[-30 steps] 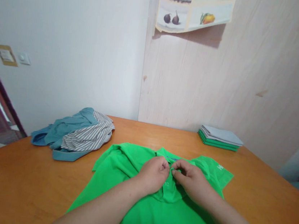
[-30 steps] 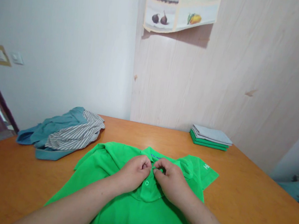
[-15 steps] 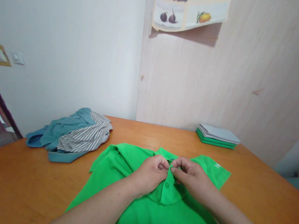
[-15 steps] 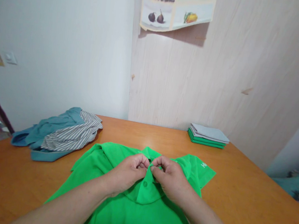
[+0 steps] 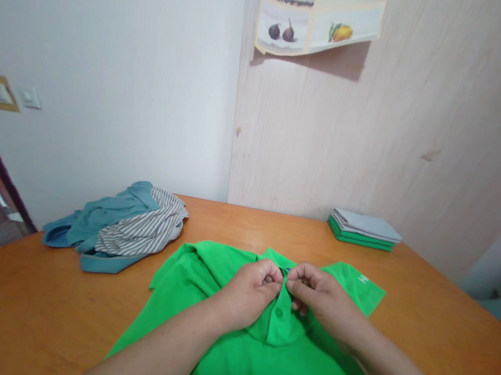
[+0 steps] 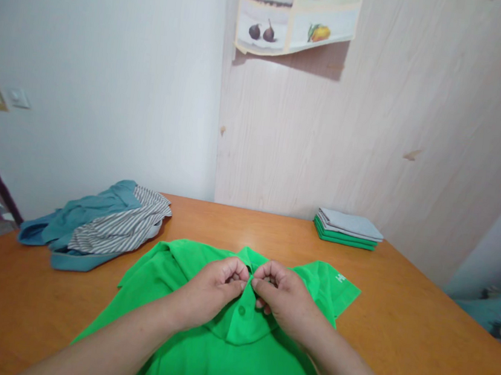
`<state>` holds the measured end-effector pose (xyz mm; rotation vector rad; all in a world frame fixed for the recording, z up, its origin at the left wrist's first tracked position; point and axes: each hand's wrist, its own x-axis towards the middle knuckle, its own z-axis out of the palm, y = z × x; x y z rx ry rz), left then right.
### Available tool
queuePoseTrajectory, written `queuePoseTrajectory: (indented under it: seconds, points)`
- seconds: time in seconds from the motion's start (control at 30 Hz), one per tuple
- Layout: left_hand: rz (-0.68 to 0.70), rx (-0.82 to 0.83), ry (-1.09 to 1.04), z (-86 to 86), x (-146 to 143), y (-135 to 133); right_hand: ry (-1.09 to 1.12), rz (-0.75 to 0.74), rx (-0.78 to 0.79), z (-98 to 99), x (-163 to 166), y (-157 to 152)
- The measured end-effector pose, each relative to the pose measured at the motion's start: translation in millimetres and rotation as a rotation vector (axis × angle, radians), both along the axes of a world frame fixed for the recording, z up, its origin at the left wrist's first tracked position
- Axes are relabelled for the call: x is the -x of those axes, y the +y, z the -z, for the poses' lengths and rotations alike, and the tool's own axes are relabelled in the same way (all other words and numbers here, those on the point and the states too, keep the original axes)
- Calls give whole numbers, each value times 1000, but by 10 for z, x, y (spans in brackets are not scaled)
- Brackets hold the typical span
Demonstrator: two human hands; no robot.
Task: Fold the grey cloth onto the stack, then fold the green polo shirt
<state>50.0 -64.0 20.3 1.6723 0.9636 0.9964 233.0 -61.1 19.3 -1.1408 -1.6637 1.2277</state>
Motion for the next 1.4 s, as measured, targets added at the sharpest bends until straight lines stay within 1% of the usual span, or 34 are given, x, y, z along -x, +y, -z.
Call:
queuePoseTrajectory:
  seconds: [0.13,0.4,0.5,0.77,1.0,1.27,1.4]
  points:
    - [-1,8,-30,3,-1,-11,9,-3,-2,-13,-4,8]
    - [-56,131,-90,-21,-37,-41,-4,42,-101,43,38,16]
    - [-79,153,-104,-17,-45,-39,-8,33,-123,59,50,9]
    - [-85,202,-94,-42,-37,-53,-10,-23,-48,20,34,-15]
    - [-101,238,-114,-20,-55,-55,30,-27,-3,23,48,-3]
    - [-152,328,-170,34,-91,-54,28,-44,-25,50,75,-7]
    - [-156,329,-157,40,-89,-48,12,-58,-37,93,62,6]
